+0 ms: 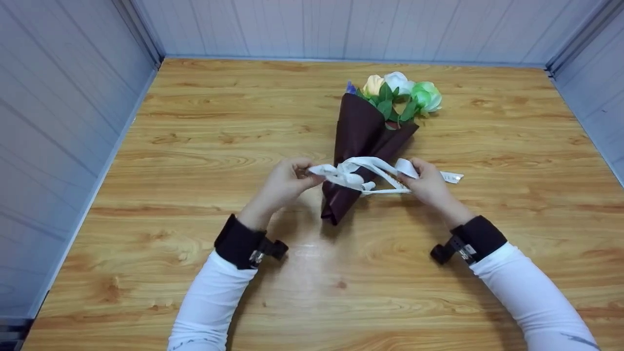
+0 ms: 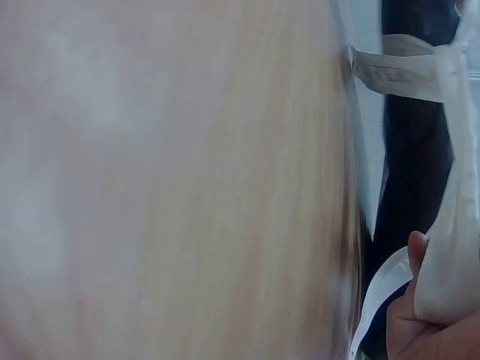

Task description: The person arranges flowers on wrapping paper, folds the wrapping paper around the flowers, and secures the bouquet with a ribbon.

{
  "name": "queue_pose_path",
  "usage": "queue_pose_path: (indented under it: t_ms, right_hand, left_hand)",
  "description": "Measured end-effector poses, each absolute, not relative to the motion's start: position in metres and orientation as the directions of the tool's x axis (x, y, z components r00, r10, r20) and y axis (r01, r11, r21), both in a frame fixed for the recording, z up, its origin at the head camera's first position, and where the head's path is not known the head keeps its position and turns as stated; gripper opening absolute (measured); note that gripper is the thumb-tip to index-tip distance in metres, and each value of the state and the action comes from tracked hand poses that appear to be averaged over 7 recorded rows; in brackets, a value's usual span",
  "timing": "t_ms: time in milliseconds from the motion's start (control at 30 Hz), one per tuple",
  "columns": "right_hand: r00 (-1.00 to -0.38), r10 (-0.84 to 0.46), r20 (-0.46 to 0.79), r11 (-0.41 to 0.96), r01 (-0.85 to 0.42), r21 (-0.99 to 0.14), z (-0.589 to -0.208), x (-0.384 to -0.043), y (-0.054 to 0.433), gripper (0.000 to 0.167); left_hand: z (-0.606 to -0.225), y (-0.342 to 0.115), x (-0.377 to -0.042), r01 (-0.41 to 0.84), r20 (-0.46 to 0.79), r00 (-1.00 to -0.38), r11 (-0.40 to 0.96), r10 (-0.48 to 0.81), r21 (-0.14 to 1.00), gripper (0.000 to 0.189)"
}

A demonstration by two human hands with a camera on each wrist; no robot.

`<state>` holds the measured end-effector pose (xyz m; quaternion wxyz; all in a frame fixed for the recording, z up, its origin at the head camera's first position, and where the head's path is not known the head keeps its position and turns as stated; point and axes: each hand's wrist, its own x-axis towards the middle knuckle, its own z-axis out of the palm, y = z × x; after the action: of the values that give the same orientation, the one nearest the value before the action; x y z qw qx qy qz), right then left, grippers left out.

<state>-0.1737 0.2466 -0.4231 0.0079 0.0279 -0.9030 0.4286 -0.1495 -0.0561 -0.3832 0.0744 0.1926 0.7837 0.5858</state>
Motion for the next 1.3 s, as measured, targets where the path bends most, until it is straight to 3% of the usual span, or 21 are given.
queue_pose_path:
  t_ms: [200, 400, 533, 633, 733, 933, 1100, 1300]
  right_hand:
    - [-0.998, -0.043, 0.043, 0.658, -0.061, -0.750, -0.425, -0.175, 0.250, 0.013]
    - [-1.000, -0.010, -0.004, 0.640, -0.003, -0.769, -0.422, -0.176, 0.252, 0.013]
    - [-0.998, 0.013, -0.061, 0.498, 0.059, -0.865, -0.420, -0.175, 0.252, 0.015]
    - [-0.995, 0.042, -0.086, 0.345, 0.096, -0.934, -0.418, -0.175, 0.253, 0.016]
    - [-0.993, 0.074, -0.090, 0.261, 0.106, -0.960, -0.416, -0.176, 0.257, 0.013]
    - [-0.989, 0.093, -0.113, 0.219, 0.131, -0.967, -0.418, -0.182, 0.274, 0.031]
    - [-0.985, 0.130, -0.115, 0.242, 0.144, -0.960, -0.418, -0.185, 0.284, 0.034]
    - [-0.974, 0.186, -0.132, 0.169, 0.164, -0.972, -0.416, -0.188, 0.302, 0.037]
  left_hand:
    - [-0.386, -0.042, -0.147, 0.049, 0.079, -0.925, -0.090, 0.371, 0.995, 0.008]
    - [-0.394, -0.022, -0.150, -0.037, 0.006, -0.973, -0.184, 0.231, 0.982, 0.012]
    - [-0.405, -0.010, -0.148, -0.167, -0.086, -0.960, -0.298, 0.266, 0.940, 0.023]
    - [-0.410, -0.002, -0.145, -0.224, -0.112, -0.953, -0.402, 0.283, 0.888, 0.017]
    - [-0.411, 0.002, -0.145, -0.226, -0.085, -0.956, -0.520, 0.280, 0.824, 0.015]
    - [-0.406, -0.001, -0.142, -0.207, -0.067, -0.972, -0.695, 0.224, 0.688, 0.026]
    - [-0.402, -0.011, -0.141, -0.153, -0.055, -0.987, -0.749, 0.154, 0.645, 0.029]
    - [-0.400, -0.036, -0.140, -0.138, 0.026, -0.981, -0.792, 0.191, 0.595, 0.028]
